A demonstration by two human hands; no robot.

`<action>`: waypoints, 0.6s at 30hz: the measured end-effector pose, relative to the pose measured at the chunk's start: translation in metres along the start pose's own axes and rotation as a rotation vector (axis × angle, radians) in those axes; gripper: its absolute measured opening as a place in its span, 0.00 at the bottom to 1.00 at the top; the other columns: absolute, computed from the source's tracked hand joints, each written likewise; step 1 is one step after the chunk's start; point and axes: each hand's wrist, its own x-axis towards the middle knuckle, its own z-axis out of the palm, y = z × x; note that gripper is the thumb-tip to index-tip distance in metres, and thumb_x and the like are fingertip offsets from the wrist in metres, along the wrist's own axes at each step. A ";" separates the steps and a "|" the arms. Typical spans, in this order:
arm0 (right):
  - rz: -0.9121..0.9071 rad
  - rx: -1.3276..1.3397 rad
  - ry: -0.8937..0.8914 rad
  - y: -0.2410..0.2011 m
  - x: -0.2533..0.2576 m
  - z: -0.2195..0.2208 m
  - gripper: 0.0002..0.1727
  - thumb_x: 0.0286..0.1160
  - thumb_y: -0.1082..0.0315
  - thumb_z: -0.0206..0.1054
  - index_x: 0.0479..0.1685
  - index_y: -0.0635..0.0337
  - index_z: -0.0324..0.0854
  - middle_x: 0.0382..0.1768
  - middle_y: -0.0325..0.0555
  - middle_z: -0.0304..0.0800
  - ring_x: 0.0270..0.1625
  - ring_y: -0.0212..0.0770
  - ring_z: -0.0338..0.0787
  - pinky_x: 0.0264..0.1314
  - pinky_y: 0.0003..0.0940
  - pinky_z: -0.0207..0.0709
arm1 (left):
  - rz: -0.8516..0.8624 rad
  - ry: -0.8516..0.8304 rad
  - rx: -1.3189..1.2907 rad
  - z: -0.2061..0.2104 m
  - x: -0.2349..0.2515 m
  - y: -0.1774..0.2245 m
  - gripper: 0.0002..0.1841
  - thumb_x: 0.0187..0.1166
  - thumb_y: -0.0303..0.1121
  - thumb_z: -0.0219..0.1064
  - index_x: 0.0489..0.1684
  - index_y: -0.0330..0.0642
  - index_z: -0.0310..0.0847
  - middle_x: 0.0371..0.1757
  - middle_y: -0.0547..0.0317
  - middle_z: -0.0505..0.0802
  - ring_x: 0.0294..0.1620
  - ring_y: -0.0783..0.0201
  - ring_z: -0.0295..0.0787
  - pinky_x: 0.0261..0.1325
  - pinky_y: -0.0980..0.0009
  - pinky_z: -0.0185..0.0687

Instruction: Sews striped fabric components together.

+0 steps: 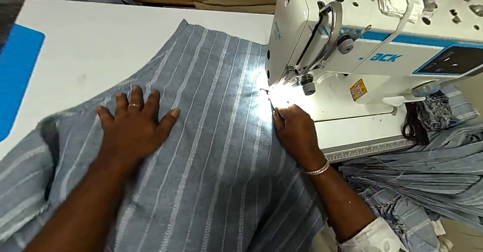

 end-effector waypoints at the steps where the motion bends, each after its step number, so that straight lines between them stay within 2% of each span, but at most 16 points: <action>1: -0.003 -0.002 -0.004 0.001 0.001 0.000 0.17 0.87 0.59 0.59 0.56 0.53 0.93 0.41 0.47 0.89 0.42 0.45 0.91 0.41 0.43 0.86 | 0.022 -0.008 0.003 -0.001 0.017 -0.002 0.53 0.78 0.79 0.31 0.95 0.48 0.56 0.94 0.34 0.58 0.93 0.24 0.44 0.81 0.13 0.32; 8: 0.007 -0.003 -0.020 0.000 0.005 -0.002 0.16 0.85 0.60 0.61 0.54 0.52 0.94 0.40 0.47 0.89 0.39 0.44 0.91 0.38 0.44 0.85 | 0.203 -0.038 0.032 -0.007 0.133 -0.013 0.55 0.75 0.81 0.30 0.94 0.48 0.56 0.92 0.31 0.60 0.91 0.21 0.47 0.76 0.09 0.36; 10: 0.006 -0.002 -0.015 -0.001 0.007 -0.001 0.15 0.85 0.60 0.62 0.53 0.52 0.95 0.39 0.47 0.89 0.38 0.44 0.90 0.38 0.44 0.85 | 0.085 -0.061 0.070 -0.016 0.150 0.003 0.55 0.75 0.82 0.31 0.95 0.47 0.54 0.91 0.26 0.60 0.89 0.15 0.50 0.70 0.06 0.42; 12: 0.000 -0.006 -0.013 0.000 0.007 -0.002 0.15 0.84 0.61 0.62 0.52 0.52 0.95 0.38 0.47 0.89 0.38 0.44 0.90 0.38 0.44 0.85 | -0.158 -0.106 0.057 -0.028 0.156 0.036 0.57 0.75 0.81 0.37 0.95 0.39 0.49 0.88 0.13 0.55 0.83 0.06 0.50 0.65 0.04 0.43; 14: -0.020 -0.011 -0.001 -0.001 0.009 -0.001 0.15 0.84 0.61 0.62 0.52 0.53 0.95 0.38 0.47 0.89 0.38 0.45 0.91 0.38 0.44 0.85 | -0.320 -0.131 0.011 -0.034 0.164 0.060 0.55 0.81 0.75 0.44 0.94 0.31 0.46 0.85 0.06 0.54 0.81 0.05 0.52 0.64 0.06 0.48; 16: -0.039 -0.012 0.016 0.000 0.013 0.002 0.15 0.84 0.61 0.62 0.52 0.53 0.95 0.38 0.47 0.90 0.39 0.46 0.92 0.39 0.45 0.85 | -0.370 -0.094 -0.057 -0.028 0.178 0.063 0.51 0.84 0.70 0.45 0.91 0.28 0.52 0.82 0.07 0.62 0.82 0.08 0.56 0.67 0.07 0.48; 17: -0.046 -0.016 0.022 0.001 0.015 0.003 0.15 0.84 0.61 0.62 0.52 0.53 0.95 0.39 0.47 0.91 0.40 0.46 0.92 0.39 0.45 0.86 | -0.368 -0.051 -0.111 -0.024 0.185 0.061 0.48 0.85 0.68 0.48 0.89 0.30 0.57 0.81 0.10 0.67 0.83 0.11 0.57 0.70 0.08 0.46; 18: -0.052 -0.020 0.023 0.002 0.014 0.003 0.15 0.84 0.61 0.61 0.52 0.52 0.95 0.40 0.48 0.92 0.42 0.46 0.93 0.41 0.46 0.86 | -0.333 -0.002 -0.158 -0.023 0.188 0.055 0.44 0.85 0.64 0.52 0.86 0.32 0.62 0.79 0.14 0.71 0.82 0.14 0.62 0.72 0.10 0.48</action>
